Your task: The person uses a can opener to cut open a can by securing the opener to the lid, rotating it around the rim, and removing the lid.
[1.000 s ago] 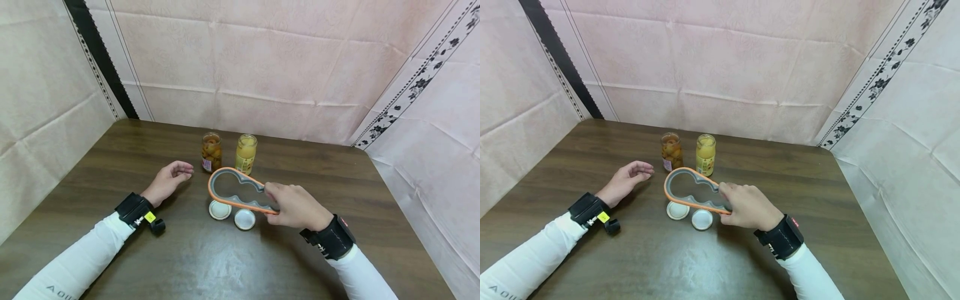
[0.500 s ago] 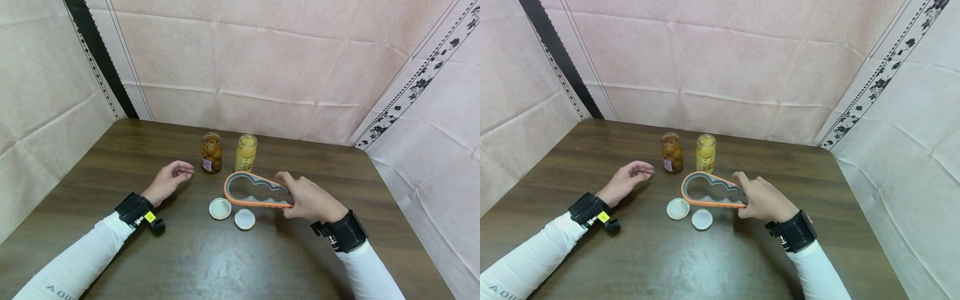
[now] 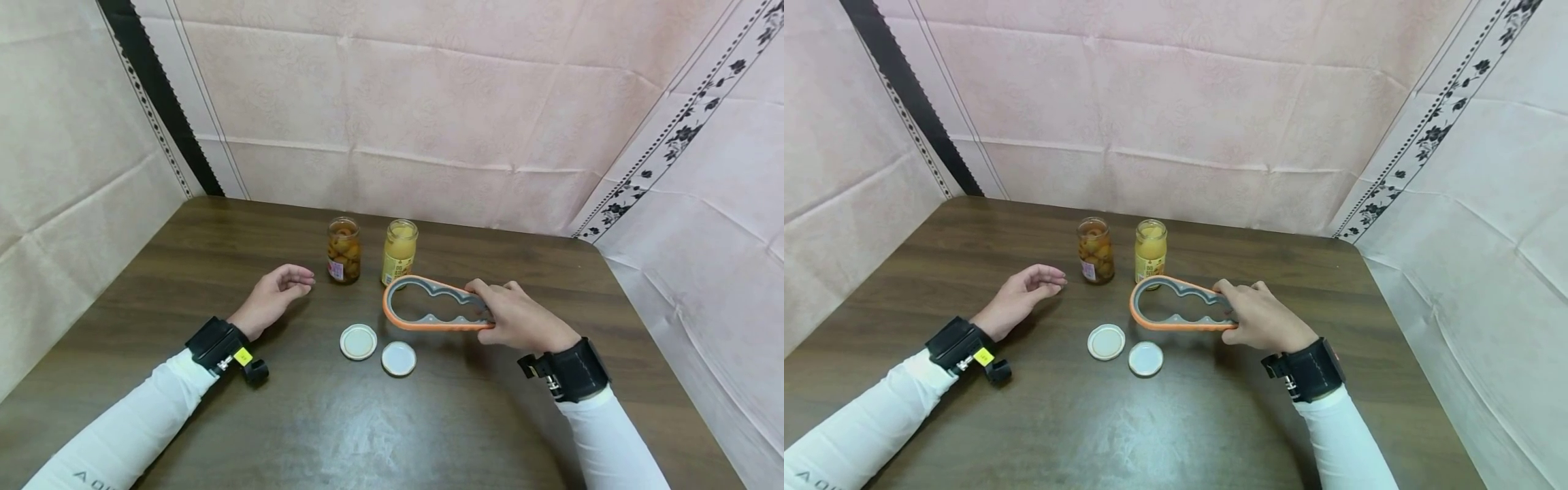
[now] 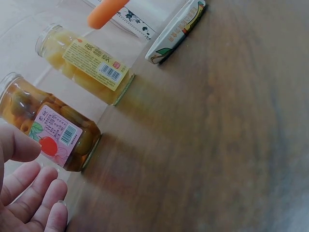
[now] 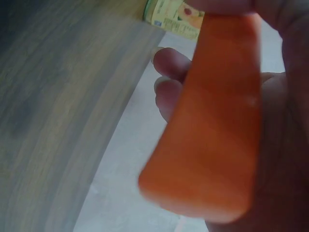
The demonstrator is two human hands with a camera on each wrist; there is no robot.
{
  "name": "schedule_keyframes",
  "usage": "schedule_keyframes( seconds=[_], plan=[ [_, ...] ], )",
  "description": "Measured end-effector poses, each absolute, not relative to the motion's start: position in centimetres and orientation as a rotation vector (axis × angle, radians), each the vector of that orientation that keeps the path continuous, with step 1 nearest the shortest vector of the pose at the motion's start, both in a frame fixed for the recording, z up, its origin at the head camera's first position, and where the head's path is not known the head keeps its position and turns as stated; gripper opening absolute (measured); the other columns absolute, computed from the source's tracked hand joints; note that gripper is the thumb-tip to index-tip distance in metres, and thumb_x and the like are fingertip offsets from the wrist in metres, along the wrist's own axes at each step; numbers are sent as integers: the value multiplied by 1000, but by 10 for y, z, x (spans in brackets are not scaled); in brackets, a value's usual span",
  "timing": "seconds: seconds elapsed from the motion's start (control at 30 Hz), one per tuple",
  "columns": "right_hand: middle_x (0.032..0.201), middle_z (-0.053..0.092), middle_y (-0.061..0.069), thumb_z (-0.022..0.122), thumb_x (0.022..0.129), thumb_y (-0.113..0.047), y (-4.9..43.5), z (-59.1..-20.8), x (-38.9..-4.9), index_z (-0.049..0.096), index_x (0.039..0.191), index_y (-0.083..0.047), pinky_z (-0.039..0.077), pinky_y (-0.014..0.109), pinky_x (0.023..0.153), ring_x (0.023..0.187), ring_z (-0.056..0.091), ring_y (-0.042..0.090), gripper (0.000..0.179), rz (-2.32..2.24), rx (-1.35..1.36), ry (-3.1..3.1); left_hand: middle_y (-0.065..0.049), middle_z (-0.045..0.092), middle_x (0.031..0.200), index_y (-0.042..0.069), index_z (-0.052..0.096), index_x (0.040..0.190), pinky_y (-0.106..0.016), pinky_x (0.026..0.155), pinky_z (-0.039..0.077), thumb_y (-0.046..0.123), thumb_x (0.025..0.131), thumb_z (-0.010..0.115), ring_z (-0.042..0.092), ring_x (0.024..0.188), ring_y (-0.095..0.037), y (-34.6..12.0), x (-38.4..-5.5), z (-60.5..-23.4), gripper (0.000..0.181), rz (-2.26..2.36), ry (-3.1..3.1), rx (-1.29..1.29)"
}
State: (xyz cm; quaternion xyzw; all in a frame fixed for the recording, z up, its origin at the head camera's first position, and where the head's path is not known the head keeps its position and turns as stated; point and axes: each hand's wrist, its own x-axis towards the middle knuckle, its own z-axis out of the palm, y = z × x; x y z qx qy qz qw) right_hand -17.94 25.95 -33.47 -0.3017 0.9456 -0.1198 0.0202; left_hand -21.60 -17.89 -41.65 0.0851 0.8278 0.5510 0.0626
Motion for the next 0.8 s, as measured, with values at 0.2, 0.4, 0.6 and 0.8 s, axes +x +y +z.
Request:
schedule_keyframes(
  seconds=[0.2, 0.4, 0.6, 0.8],
  plan=[
    [76, 55, -8, 76, 74, -8, 266, -339, -184, 51, 129, -15, 38, 35, 83, 76, 51, 11, 61, -403, -852, 2888, -14, 62, 132, 6, 54, 133, -17, 92, 49, 20, 105, 56, 60, 120, -25, -180, -217, -418, 31, 1665, 2490, 239],
    [82, 58, 0, 75, 75, -3, 272, -342, -187, 48, 132, -16, 43, 28, 61, 68, 50, 14, 65, -498, -719, 2827, -15, 62, 132, 5, 54, 133, -16, 91, 49, 19, 105, 57, 60, 120, -25, -179, -217, -417, 31, 1675, 2486, 253],
    [86, 58, 3, 75, 76, -3, 277, -344, -190, 46, 134, -16, 42, 28, 58, 66, 49, 15, 66, -530, -638, 2786, -17, 62, 133, 4, 54, 134, -20, 94, 48, 20, 105, 56, 59, 121, -26, -179, -215, -415, 33, 1674, 2484, 260],
    [84, 54, 2, 75, 78, -5, 283, -348, -194, 46, 133, -13, 40, 28, 58, 67, 48, 15, 63, -547, -614, 2763, -15, 62, 132, 6, 55, 132, -18, 92, 48, 19, 105, 57, 60, 119, -23, -179, -217, -417, 31, 1669, 2489, 247]
  ],
)
